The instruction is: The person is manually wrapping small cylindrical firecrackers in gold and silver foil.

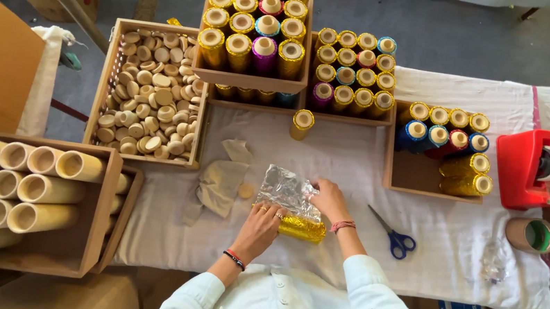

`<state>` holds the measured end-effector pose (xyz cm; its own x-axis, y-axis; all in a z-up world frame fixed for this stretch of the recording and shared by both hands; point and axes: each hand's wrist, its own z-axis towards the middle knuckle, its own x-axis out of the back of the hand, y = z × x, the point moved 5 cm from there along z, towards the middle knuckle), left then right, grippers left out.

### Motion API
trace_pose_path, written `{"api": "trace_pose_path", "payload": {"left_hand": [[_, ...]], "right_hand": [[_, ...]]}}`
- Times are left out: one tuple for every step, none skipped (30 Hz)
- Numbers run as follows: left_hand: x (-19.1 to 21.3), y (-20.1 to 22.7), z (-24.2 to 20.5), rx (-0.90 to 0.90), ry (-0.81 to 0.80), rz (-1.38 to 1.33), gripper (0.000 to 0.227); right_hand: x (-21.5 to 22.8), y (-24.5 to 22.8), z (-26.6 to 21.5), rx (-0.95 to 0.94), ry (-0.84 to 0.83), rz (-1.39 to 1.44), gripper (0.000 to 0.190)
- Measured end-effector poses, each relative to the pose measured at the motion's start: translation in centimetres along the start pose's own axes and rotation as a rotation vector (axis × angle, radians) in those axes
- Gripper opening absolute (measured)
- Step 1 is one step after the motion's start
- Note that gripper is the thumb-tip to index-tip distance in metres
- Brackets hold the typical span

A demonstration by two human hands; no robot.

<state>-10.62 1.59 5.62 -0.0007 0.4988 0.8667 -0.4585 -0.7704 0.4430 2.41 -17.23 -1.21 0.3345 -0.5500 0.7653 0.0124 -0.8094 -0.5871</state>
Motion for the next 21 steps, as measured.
{"api": "trace_pose_path", "payload": {"left_hand": [[-0.2, -0.2, -0.1, 0.006, 0.005, 0.0, 0.044], [-0.5, -0.4, -0.2, 0.01, 0.007, 0.002, 0.044], [-0.8, -0.6, -0.3, 0.013, 0.008, 0.003, 0.044], [-0.5, -0.4, -0.2, 0.017, 0.006, -0.002, 0.044], [-0.2, -0.3, -0.2, 0.026, 0.007, -0.001, 0.046], [0.1, -0.1, 0.0, 0.033, 0.009, 0.0, 0.047], [-0.1, -0.1, -0.2, 0.037, 0.008, -0.004, 0.047], [-0.2, -0.2, -0.3, 0.049, 0.007, -0.009, 0.049], [-0.3, -0.3, -0.3, 0.061, 0.006, -0.013, 0.052], [0.1, -0.2, -0.2, 0.064, 0.007, -0.014, 0.052], [0.4, 0.0, 0.0, 0.073, 0.003, -0.013, 0.053], [0.7, 0.1, 0.0, 0.08, -0.004, -0.011, 0.055], [0.6, 0.1, -0.2, 0.08, -0.007, -0.012, 0.055], [0.5, 0.1, -0.1, 0.075, -0.006, 0.01, 0.057], [0.4, 0.0, -0.1, 0.071, -0.005, 0.033, 0.058], [0.1, 0.0, -0.2, 0.067, -0.007, 0.032, 0.058], [0.0, -0.1, -0.3, 0.068, -0.008, 0.03, 0.058], [-0.2, -0.2, -0.4, 0.073, -0.008, 0.028, 0.058], [-0.3, -0.2, -0.4, 0.072, -0.008, 0.029, 0.058], [-0.3, -0.3, -0.4, 0.08, -0.007, 0.021, 0.057], [-0.3, -0.4, -0.5, 0.088, -0.006, 0.012, 0.057]], "right_hand": [[-0.1, 0.5, 0.1, 0.006, -0.004, -0.004, 0.057], [-0.4, 1.0, 0.1, 0.028, -0.048, -0.046, 0.046], [-0.8, 1.6, 0.2, 0.051, -0.092, -0.088, 0.035], [-1.2, 2.5, -0.3, 0.048, -0.098, -0.09, 0.035], [-1.7, 3.0, -0.8, 0.1, -0.139, 0.153, 0.035], [-2.1, 3.5, -1.3, 0.151, -0.176, 0.397, 0.034], [-1.9, 3.3, -2.3, 0.147, -0.18, 0.395, 0.034], [-1.9, 3.5, -3.1, 0.03, -0.23, 0.58, 0.033], [-2.0, 3.6, -3.9, -0.09, -0.279, 0.763, 0.031], [-1.2, 2.4, -4.6, -0.091, -0.282, 0.761, 0.031], [-0.2, 1.3, -5.2, -0.086, -0.234, 0.84, 0.037], [0.8, 0.1, -6.0, -0.084, -0.183, 0.923, 0.045], [0.5, 0.3, -6.1, -0.087, -0.184, 0.925, 0.045], [0.2, 0.6, -6.0, -0.117, -0.214, 0.9, 0.042], [-0.1, 0.9, -6.0, -0.146, -0.244, 0.875, 0.04], [-0.9, 1.6, -5.7, -0.147, -0.241, 0.876, 0.04], [-1.7, 2.4, -5.3, -0.154, -0.238, 0.798, 0.035], [-2.6, 3.1, -4.9, -0.158, -0.239, 0.719, 0.031], [-2.8, 3.0, -4.9, -0.158, -0.238, 0.72, 0.031], [-2.8, 3.0, -4.7, -0.16, -0.178, 0.654, 0.028], [-2.8, 2.9, -4.6, -0.162, -0.118, 0.588, 0.025]]}}
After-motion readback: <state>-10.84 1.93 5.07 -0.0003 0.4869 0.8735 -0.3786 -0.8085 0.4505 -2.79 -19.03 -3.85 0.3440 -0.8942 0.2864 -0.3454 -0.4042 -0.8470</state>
